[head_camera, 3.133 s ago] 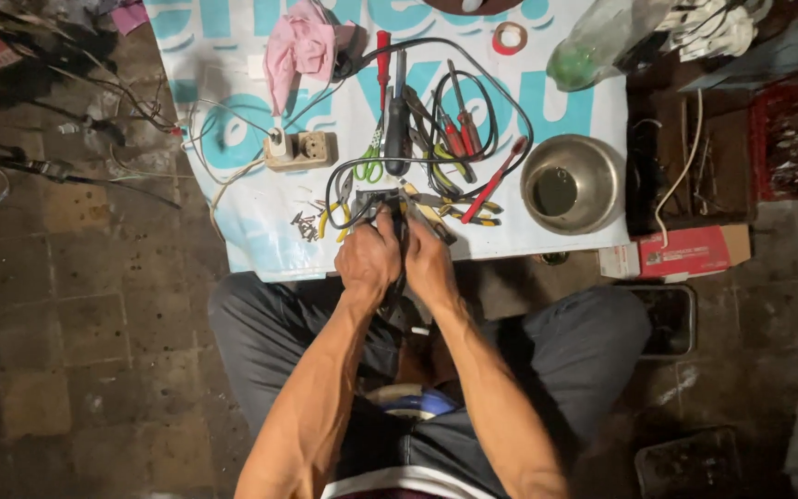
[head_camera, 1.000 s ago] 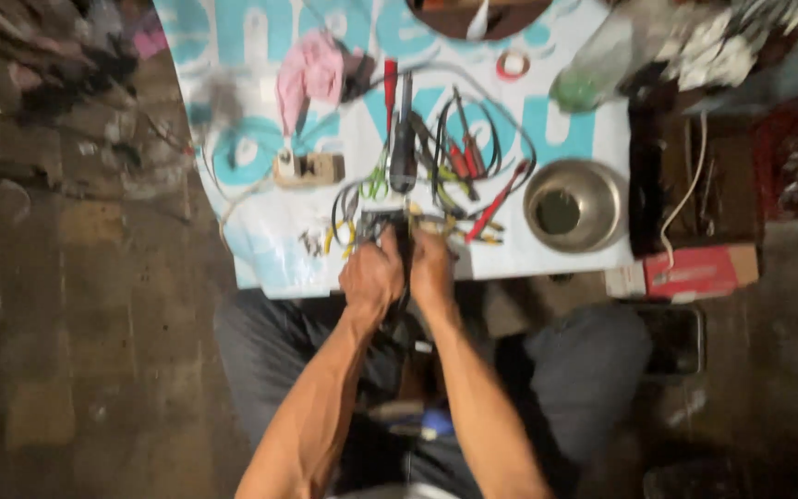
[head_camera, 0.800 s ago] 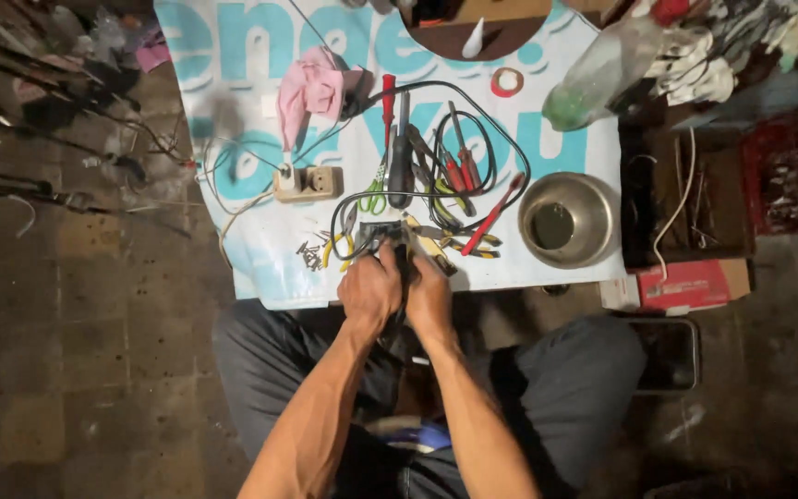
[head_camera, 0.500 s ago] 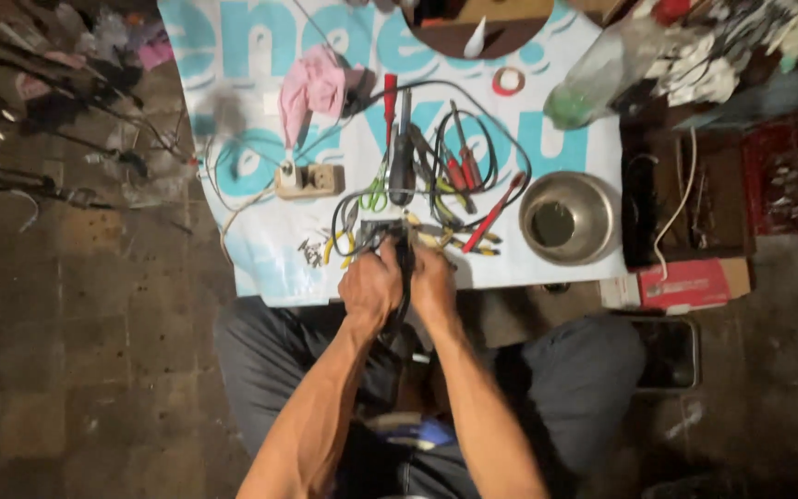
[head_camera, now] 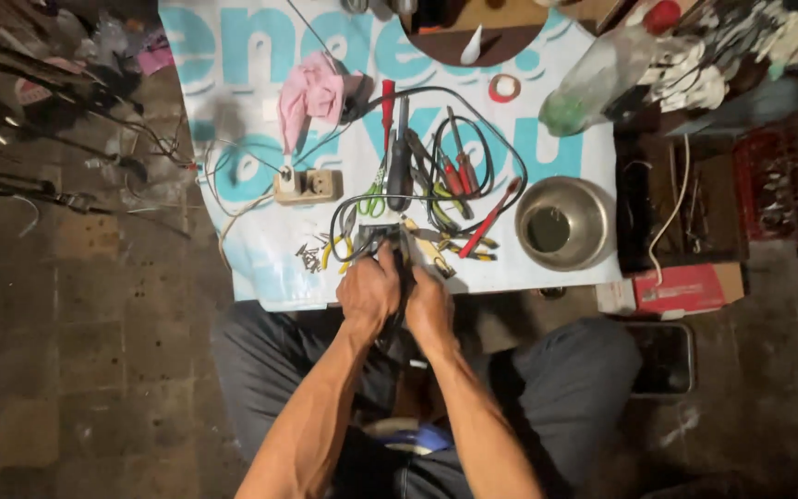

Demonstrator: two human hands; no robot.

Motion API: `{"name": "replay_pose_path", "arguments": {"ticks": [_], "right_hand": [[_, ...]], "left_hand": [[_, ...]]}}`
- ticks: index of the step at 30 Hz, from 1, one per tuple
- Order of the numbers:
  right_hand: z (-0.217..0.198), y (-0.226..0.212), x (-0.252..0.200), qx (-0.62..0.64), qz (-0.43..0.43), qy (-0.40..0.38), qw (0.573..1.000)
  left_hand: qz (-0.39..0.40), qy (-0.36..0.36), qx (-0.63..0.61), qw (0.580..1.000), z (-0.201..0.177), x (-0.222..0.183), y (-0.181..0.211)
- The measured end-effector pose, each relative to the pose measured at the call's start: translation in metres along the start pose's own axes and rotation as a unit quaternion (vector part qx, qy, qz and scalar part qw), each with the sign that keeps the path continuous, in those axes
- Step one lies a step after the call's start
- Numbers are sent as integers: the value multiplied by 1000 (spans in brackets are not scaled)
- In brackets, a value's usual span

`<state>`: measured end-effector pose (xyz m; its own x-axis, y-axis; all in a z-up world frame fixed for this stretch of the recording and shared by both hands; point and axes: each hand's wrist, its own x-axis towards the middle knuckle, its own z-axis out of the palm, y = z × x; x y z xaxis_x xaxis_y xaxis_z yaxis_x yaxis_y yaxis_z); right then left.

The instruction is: Scraping and cleaning the metal base of an electric iron to remove burnt residue.

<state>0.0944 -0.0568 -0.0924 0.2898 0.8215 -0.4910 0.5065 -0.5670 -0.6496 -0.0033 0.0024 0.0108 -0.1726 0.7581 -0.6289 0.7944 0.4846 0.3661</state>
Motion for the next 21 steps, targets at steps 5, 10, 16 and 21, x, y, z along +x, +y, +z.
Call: {"name": "replay_pose_path", "arguments": {"ticks": [5,10,16,21], "right_hand": [[-16,-41,1,32,-15,6,999],[-2,-3,25,19,-41,16,999],[3,7,28,46,-50,3,998],[-13,-20,39,-7,-76,3,997]], "left_hand": [[5,6,-1,1000,9,2,-14],[-4,1,-1,1000,2,3,0],[13,13,-20,1000,-1,1,5],[12,12,-7,1000,2,4,-1]]}}
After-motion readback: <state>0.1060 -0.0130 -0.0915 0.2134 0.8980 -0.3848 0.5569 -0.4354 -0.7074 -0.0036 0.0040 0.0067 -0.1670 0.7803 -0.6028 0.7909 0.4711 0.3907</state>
